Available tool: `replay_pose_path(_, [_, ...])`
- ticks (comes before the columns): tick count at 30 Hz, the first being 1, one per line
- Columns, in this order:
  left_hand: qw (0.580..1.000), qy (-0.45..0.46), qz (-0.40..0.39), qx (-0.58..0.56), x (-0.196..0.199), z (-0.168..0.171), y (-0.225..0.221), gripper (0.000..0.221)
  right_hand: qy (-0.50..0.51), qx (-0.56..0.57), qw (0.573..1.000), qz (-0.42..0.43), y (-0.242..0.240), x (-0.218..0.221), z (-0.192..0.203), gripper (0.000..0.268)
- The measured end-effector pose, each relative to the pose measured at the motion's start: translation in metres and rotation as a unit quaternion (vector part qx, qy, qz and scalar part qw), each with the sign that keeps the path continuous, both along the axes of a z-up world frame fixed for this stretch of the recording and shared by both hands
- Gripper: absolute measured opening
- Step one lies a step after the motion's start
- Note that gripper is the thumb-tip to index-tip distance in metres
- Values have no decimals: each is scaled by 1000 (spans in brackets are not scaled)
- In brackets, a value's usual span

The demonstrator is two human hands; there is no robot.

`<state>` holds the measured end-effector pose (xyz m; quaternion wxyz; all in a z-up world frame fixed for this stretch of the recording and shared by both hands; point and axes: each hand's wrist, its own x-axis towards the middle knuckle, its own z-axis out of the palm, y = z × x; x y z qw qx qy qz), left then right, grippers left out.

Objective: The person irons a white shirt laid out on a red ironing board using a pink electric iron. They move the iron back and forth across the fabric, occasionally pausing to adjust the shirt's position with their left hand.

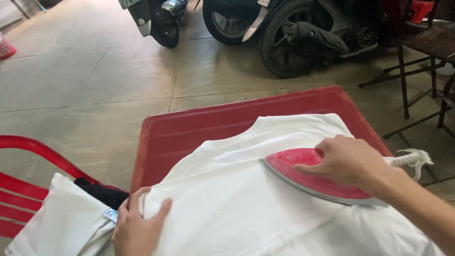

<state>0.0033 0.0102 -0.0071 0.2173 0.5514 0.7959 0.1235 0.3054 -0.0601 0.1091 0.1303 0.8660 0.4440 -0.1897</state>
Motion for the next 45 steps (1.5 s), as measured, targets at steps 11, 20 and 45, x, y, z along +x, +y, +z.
replay_pose_path(11, [956, 15, -32, 291, -26, -92, 22, 55, 87, 154, 952, 251, 28, -80, -51, 61])
replay_pose_path(20, [957, -20, -45, 286, -25, -80, 10, 50, 108, 104, 958, 244, 19, -38, -40, 58])
replay_pose_path(45, [998, 40, 11, 40, 4, -14, -5, 51, -1, 24, 972, 236, 18, 39, -14, 53])
